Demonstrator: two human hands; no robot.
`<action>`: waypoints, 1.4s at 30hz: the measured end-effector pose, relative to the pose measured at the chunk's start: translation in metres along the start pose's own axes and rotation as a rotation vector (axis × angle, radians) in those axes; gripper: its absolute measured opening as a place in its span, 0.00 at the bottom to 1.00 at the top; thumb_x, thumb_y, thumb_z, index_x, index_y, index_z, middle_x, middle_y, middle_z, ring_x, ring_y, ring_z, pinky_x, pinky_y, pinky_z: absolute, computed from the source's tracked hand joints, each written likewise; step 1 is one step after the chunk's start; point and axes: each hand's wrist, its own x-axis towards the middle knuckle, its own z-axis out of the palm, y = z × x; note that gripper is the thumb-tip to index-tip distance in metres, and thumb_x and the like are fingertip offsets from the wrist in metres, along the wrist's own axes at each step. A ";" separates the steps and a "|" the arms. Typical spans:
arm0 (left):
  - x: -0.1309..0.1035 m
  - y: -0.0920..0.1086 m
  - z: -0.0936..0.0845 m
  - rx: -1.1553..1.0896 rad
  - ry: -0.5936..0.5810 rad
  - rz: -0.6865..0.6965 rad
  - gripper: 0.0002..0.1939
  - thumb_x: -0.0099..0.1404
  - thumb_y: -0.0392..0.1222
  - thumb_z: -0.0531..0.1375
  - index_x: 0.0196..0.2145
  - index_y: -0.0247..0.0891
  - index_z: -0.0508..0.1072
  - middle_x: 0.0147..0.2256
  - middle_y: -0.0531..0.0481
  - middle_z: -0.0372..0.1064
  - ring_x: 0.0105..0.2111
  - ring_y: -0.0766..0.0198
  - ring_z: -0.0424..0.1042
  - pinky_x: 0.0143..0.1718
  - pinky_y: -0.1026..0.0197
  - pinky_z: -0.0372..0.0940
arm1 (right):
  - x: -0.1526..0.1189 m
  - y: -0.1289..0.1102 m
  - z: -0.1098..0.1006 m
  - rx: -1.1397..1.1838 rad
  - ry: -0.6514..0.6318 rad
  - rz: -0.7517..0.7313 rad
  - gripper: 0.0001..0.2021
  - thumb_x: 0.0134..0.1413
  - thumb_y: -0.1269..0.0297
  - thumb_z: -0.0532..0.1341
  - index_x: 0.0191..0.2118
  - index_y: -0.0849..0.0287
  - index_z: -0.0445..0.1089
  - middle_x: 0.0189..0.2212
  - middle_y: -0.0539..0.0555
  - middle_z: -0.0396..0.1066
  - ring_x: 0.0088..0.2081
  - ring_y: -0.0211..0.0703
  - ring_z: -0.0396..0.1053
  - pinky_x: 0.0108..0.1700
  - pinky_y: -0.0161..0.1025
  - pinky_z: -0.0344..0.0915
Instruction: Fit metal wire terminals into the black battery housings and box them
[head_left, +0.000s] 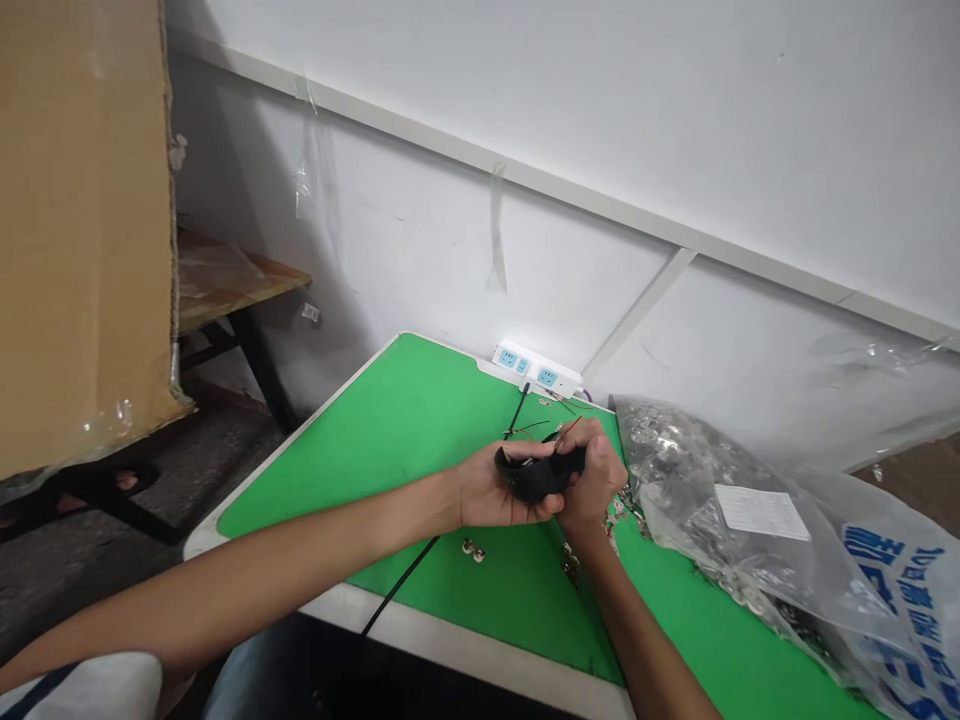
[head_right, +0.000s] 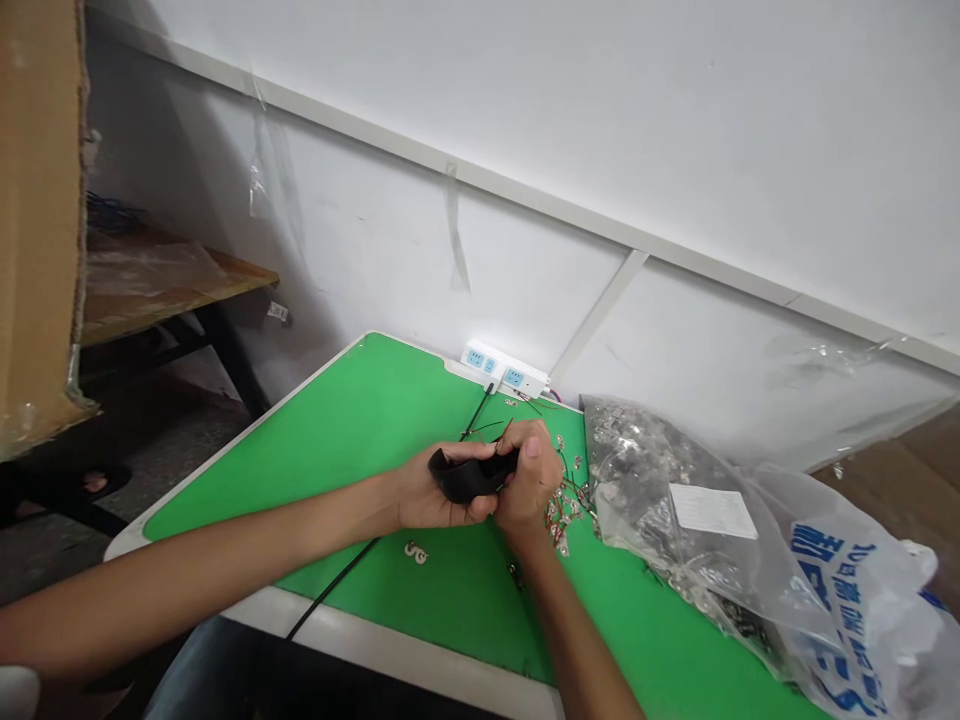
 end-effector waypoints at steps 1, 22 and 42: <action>0.000 0.000 0.000 -0.002 0.005 0.004 0.08 0.63 0.35 0.69 0.39 0.33 0.75 0.34 0.44 0.78 0.27 0.64 0.76 0.27 0.67 0.71 | 0.000 0.000 0.000 0.008 -0.004 -0.001 0.24 0.75 0.53 0.48 0.27 0.54 0.66 0.25 0.49 0.63 0.30 0.44 0.64 0.36 0.43 0.61; -0.007 -0.006 0.020 0.017 0.080 0.038 0.09 0.73 0.37 0.58 0.38 0.31 0.76 0.32 0.45 0.76 0.23 0.68 0.73 0.24 0.69 0.66 | 0.006 -0.012 0.000 0.009 0.004 -0.046 0.23 0.75 0.57 0.50 0.26 0.54 0.66 0.24 0.49 0.65 0.29 0.44 0.64 0.36 0.45 0.61; -0.003 -0.004 0.006 0.029 -0.078 0.033 0.12 0.65 0.41 0.71 0.40 0.31 0.77 0.36 0.45 0.77 0.26 0.64 0.77 0.27 0.66 0.70 | 0.009 -0.016 -0.001 -0.033 -0.009 -0.052 0.22 0.74 0.57 0.49 0.26 0.53 0.65 0.25 0.50 0.63 0.30 0.45 0.64 0.37 0.45 0.61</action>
